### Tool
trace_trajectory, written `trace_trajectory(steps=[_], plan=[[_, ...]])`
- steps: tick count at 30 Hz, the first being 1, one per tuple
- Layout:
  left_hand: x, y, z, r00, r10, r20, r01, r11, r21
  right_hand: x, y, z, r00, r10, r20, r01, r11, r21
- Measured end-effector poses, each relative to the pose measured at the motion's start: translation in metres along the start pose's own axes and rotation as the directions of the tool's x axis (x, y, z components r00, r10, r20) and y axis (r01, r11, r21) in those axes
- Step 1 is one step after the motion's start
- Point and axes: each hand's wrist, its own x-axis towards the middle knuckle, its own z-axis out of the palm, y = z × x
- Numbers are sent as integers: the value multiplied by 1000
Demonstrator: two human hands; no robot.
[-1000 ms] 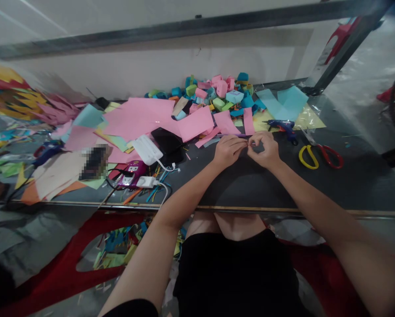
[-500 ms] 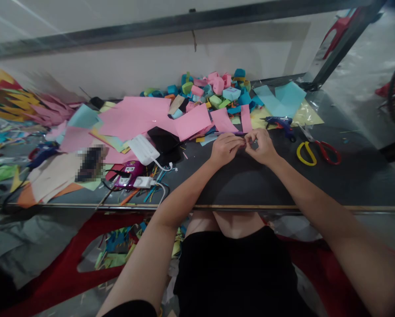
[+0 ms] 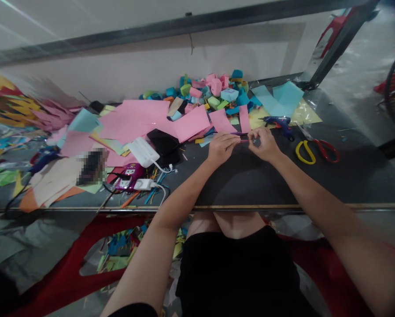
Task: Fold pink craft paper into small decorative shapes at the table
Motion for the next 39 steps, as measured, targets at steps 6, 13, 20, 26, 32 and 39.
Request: trace_trajectory(steps=[6,13,20,26,32,39], plan=[[4,2,-7,987,-134,-90,127,988,-87,0,16,-5,998,63,-14,-63,997,49],[1,-9,0,780,-624,37,535,637,-555,2,9,8,893,438,100,-425,752,503],[-2,-10,11,834,-440,333,526,452,-721,3,-30,15,684,443,579,-718,268,643],[-5,-18,6,795,-522,309,584,520,-623,0,-18,10,869,482,109,-468,731,497],[-9,-12,2,866,-462,193,493,852,-176,-2,-22,8,953,288,-95,-253,928,273],[-12,-3,5,993,-25,112,19,998,54,-6,-25,10,987,70,-142,-53,991,120]])
